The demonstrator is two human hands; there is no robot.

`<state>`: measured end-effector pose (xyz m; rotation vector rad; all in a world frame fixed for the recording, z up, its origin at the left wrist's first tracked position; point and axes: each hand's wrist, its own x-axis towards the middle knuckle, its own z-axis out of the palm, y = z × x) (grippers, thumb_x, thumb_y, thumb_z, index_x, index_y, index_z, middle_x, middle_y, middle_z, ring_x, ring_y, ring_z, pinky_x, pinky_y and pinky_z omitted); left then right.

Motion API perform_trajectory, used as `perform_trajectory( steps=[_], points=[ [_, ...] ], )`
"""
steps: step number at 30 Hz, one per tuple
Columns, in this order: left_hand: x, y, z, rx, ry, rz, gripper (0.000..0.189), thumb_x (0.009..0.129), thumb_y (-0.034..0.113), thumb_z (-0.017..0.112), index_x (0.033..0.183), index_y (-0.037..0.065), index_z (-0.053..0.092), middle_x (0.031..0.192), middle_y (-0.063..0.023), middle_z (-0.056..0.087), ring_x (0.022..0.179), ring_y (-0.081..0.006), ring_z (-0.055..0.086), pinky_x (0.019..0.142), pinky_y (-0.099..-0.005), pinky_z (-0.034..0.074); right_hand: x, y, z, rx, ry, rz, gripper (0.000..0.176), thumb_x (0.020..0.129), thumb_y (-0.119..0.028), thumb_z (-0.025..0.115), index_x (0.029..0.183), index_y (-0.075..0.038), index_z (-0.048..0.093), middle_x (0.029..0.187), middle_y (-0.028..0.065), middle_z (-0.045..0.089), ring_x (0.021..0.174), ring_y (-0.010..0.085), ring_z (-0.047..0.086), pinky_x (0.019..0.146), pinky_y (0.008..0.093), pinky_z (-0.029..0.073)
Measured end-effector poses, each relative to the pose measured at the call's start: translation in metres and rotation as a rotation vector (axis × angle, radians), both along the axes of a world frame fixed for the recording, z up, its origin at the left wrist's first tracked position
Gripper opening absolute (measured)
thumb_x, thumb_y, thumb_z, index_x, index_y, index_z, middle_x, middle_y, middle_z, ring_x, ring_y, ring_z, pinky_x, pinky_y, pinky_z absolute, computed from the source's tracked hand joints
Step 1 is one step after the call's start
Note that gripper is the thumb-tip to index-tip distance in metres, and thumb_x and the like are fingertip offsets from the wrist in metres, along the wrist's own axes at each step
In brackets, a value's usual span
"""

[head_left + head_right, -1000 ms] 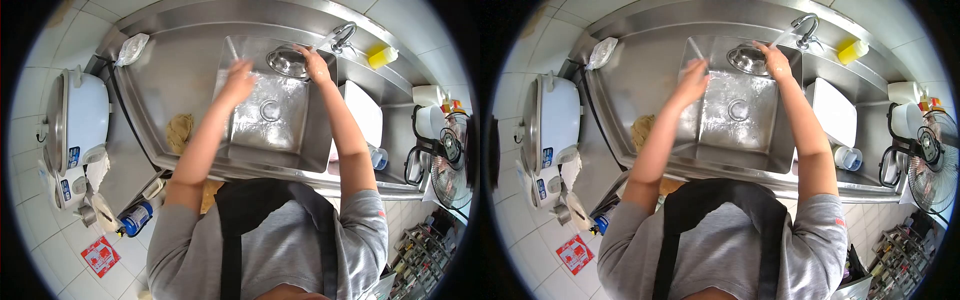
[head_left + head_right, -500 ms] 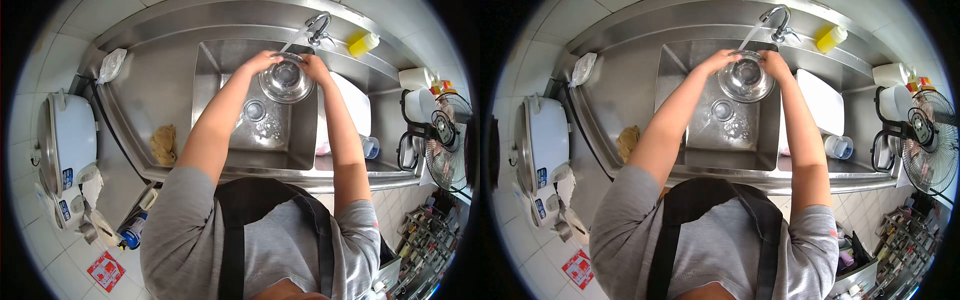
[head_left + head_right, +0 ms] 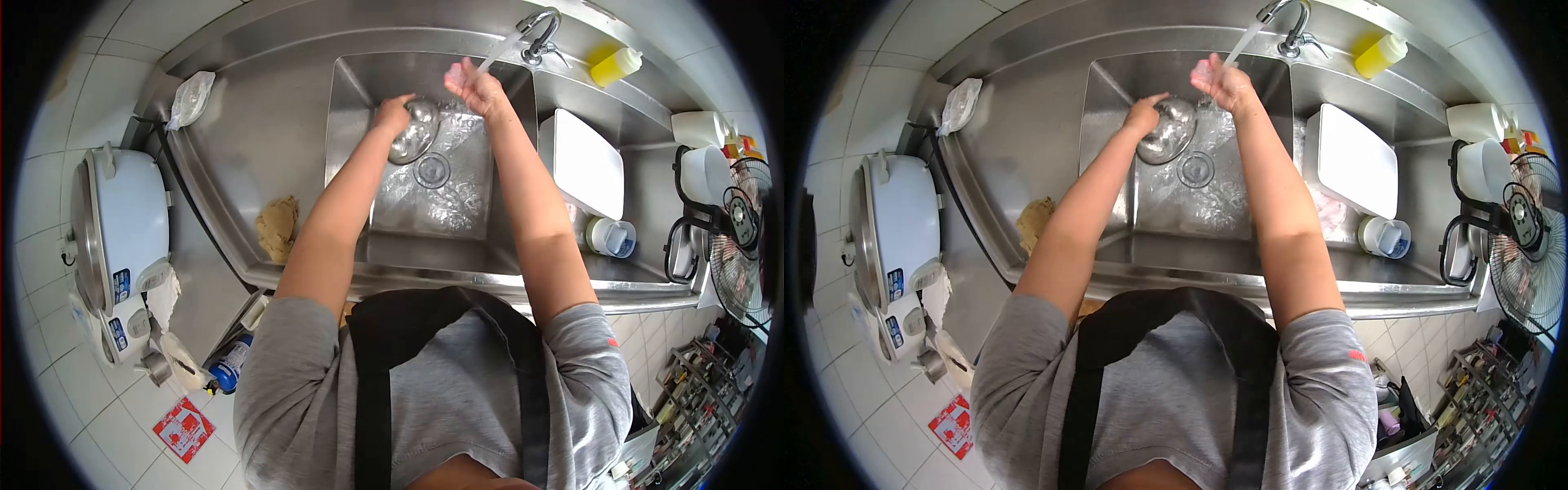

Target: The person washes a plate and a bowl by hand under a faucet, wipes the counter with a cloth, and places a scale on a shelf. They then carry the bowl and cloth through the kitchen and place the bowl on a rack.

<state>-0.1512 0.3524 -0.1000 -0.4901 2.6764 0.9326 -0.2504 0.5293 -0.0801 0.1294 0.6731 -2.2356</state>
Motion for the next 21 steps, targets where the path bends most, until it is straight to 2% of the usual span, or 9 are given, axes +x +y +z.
perform_trajectory(
  steps=[2, 3, 5, 7, 10, 13, 17, 19, 21],
  points=[
    [0.021, 0.011, 0.001, -0.136, -0.165, 0.049, 0.045, 0.079, 0.008, 0.045, 0.119, 0.027, 0.046, 0.117, -0.0118, 0.048, 0.107, -0.0250, 0.046, 0.088, -0.0351, 0.038, 0.010, 0.004, 0.015, 0.518, 0.127, 0.141, 0.020, 0.084, -0.012, 0.048, 0.095, 0.005, 0.052, 0.086, 0.0170, 0.058, 0.077, 0.0270, 0.060, 0.069, 0.0350, 0.053],
    [0.027, 0.015, 0.003, -0.273, -0.325, 0.098, 0.047, 0.078, 0.009, 0.045, 0.121, 0.029, 0.043, 0.120, -0.0111, 0.045, 0.111, -0.0242, 0.043, 0.091, -0.0375, 0.037, 0.012, 0.006, 0.015, 0.517, 0.127, 0.140, 0.020, 0.084, -0.012, 0.048, 0.095, 0.005, 0.052, 0.086, 0.0170, 0.058, 0.077, 0.0270, 0.060, 0.069, 0.0350, 0.053],
    [0.034, 0.007, -0.044, -0.245, -0.420, 0.312, 0.048, 0.079, 0.013, 0.045, 0.124, 0.029, 0.039, 0.122, -0.0092, 0.042, 0.116, -0.0238, 0.036, 0.093, -0.0411, 0.034, 0.012, 0.011, 0.013, 0.884, 0.345, 0.344, 0.019, 0.082, -0.003, 0.046, 0.096, 0.008, 0.051, 0.088, 0.0182, 0.057, 0.077, 0.0274, 0.060, 0.069, 0.0336, 0.053],
    [0.034, 0.001, -0.063, -0.272, -0.354, 0.193, 0.044, 0.080, 0.013, 0.041, 0.123, 0.024, 0.042, 0.121, -0.0104, 0.044, 0.114, -0.0248, 0.040, 0.093, -0.0385, 0.034, 0.011, 0.013, 0.020, 0.842, 0.319, 0.310, 0.020, 0.078, 0.005, 0.044, 0.096, 0.009, 0.051, 0.088, 0.0191, 0.057, 0.078, 0.0276, 0.060, 0.069, 0.0313, 0.053],
    [0.028, 0.009, -0.046, 0.066, -0.133, 0.194, 0.045, 0.076, 0.009, 0.037, 0.120, 0.018, 0.045, 0.118, -0.0120, 0.048, 0.108, -0.0275, 0.046, 0.091, -0.0316, 0.035, 0.013, 0.014, 0.021, 0.787, 0.380, 0.406, 0.020, 0.077, 0.007, 0.045, 0.095, 0.009, 0.051, 0.087, 0.0192, 0.057, 0.079, 0.0277, 0.060, 0.070, 0.0305, 0.053],
    [0.019, 0.022, -0.025, 0.254, -0.053, 0.244, 0.049, 0.075, 0.004, 0.035, 0.119, 0.021, 0.047, 0.118, -0.0135, 0.048, 0.110, -0.0281, 0.044, 0.091, -0.0323, 0.035, 0.012, 0.013, 0.022, 0.764, 0.389, 0.388, 0.020, 0.075, 0.010, 0.044, 0.093, 0.013, 0.051, 0.087, 0.0220, 0.056, 0.076, 0.0276, 0.060, 0.067, 0.0299, 0.054],
    [0.007, 0.024, -0.040, 0.411, 0.041, 0.279, 0.047, 0.075, 0.002, 0.035, 0.118, 0.016, 0.047, 0.115, -0.0129, 0.050, 0.107, -0.0255, 0.047, 0.089, -0.0315, 0.037, 0.014, 0.013, 0.035, 0.726, 0.382, 0.412, 0.017, 0.079, 0.004, 0.045, 0.093, 0.011, 0.051, 0.087, 0.0210, 0.057, 0.077, 0.0272, 0.060, 0.068, 0.0301, 0.054],
    [-0.001, 0.023, -0.054, 0.744, -0.010, 0.423, 0.044, 0.078, 0.004, 0.037, 0.120, 0.013, 0.045, 0.115, -0.0128, 0.050, 0.103, -0.0252, 0.050, 0.087, -0.0322, 0.038, 0.014, 0.011, 0.036, 0.731, 0.394, 0.397, 0.017, 0.081, 0.001, 0.046, 0.093, 0.011, 0.052, 0.087, 0.0203, 0.057, 0.078, 0.0269, 0.060, 0.068, 0.0304, 0.054],
    [-0.005, 0.027, -0.050, 0.848, -0.059, 0.441, 0.039, 0.082, 0.006, 0.037, 0.120, 0.010, 0.042, 0.113, -0.0129, 0.050, 0.102, -0.0260, 0.050, 0.084, -0.0362, 0.040, 0.011, 0.009, 0.031, 0.676, 0.339, 0.280, 0.018, 0.084, -0.005, 0.046, 0.093, 0.009, 0.052, 0.086, 0.0174, 0.057, 0.079, 0.0258, 0.059, 0.072, 0.0317, 0.052]
  ],
)
